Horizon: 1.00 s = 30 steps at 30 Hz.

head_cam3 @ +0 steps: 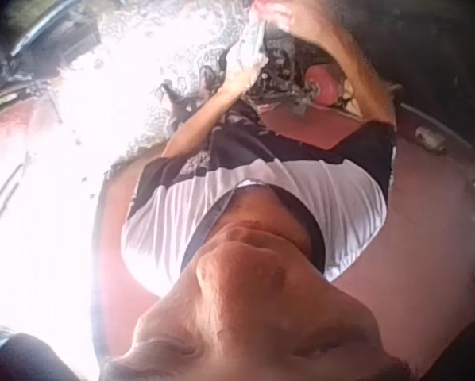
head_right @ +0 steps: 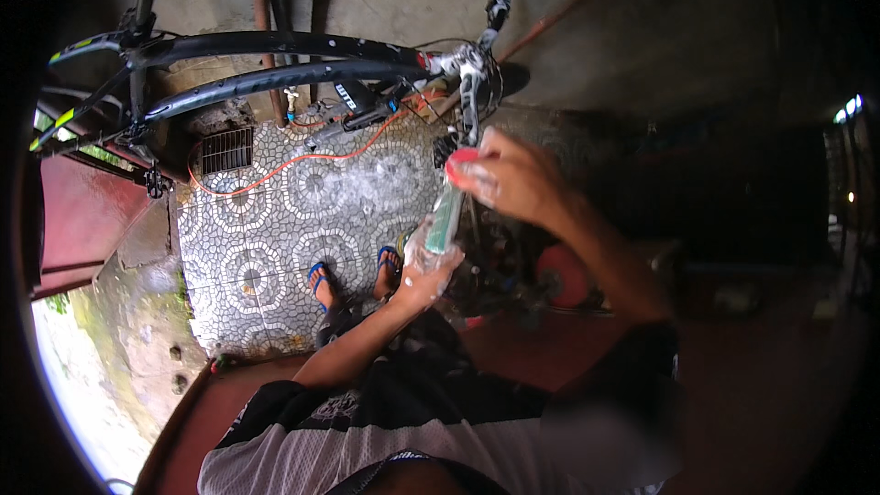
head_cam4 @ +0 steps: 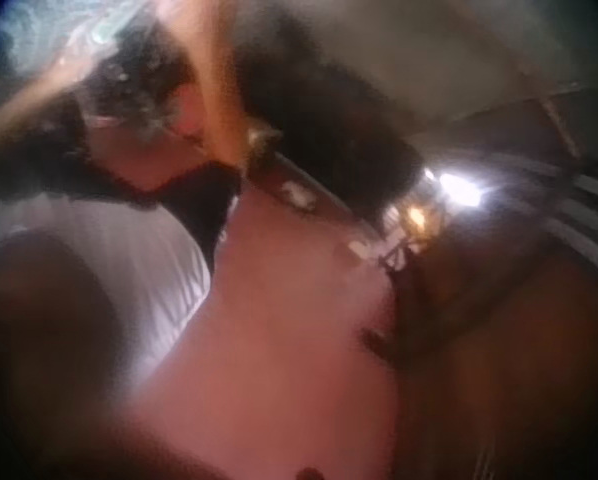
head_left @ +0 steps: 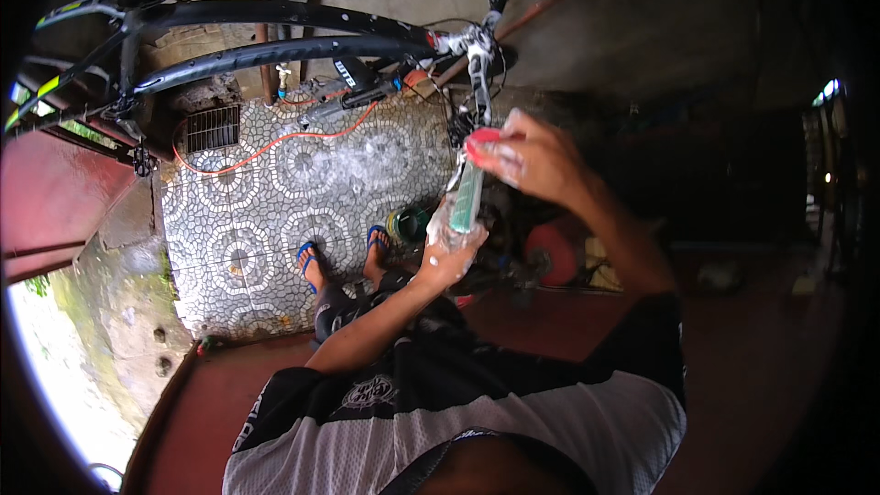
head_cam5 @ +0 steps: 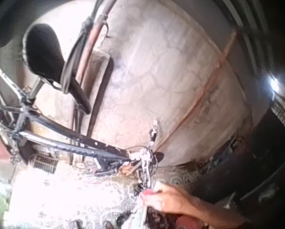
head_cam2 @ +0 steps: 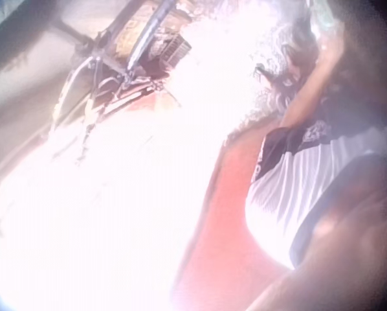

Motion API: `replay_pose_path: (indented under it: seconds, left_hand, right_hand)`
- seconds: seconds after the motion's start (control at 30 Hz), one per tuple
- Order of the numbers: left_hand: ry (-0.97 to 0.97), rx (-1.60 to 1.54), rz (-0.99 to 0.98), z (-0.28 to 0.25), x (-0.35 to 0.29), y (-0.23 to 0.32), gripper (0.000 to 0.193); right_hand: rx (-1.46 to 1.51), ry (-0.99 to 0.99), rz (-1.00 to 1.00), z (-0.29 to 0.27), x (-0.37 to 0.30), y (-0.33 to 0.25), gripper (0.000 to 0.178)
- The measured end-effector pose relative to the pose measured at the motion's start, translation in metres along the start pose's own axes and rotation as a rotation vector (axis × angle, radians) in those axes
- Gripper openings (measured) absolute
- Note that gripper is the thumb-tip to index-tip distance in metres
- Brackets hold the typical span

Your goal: The person scrubs a bicycle with a sponge and a brush, applying soapy water to the frame, handlebars, and seat. The person moves around the bicycle to clean different sections, including the handlebar grips and the rear frame.

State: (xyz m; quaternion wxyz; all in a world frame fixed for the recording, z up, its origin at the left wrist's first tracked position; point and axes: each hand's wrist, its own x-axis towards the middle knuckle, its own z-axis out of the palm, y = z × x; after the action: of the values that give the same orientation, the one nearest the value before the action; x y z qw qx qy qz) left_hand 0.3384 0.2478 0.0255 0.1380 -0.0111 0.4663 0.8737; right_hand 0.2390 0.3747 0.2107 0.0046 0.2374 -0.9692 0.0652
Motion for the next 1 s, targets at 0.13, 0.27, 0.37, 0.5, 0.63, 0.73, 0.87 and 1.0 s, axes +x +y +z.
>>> replay_pose_path:
  seconds: [0.13,0.27,0.37,0.5,0.63,0.73,0.87,1.0]
  left_hand:
    - [-0.103,-0.025,-0.122,-0.001,-0.001,0.004,0.053]
    - [-0.065,-0.016,-0.087,0.000,0.002,0.009,0.052]
    - [-0.154,-0.104,-0.001,-0.002,0.006,0.010,0.053]
    - [-0.074,-0.025,-0.125,-0.003,0.003,0.004,0.064]
    - [-0.082,-0.173,-0.130,-0.001,0.002,0.001,0.073]
    - [-0.095,-0.128,-0.108,0.000,0.009,0.002,0.071]
    - [-0.125,0.033,0.056,0.001,0.016,0.007,0.068]
    - [-0.100,0.058,-0.107,0.003,0.019,0.012,0.062]
  right_hand:
    - [0.263,-0.246,-0.413,0.004,-0.010,-0.006,0.026]
    - [-0.104,0.062,0.010,0.008,-0.013,0.002,0.018]
    - [0.101,-0.149,-0.470,0.010,-0.016,0.003,0.017]
    - [-0.128,0.121,0.023,0.012,-0.015,0.011,0.020]
    - [0.177,-0.070,-0.262,0.011,-0.017,0.016,0.023]
    - [-0.060,0.163,0.168,0.012,-0.020,0.021,0.025]
    - [0.092,0.067,-0.226,0.019,-0.029,0.016,0.028]
    - [0.122,0.343,0.164,0.042,-0.032,0.029,0.033]
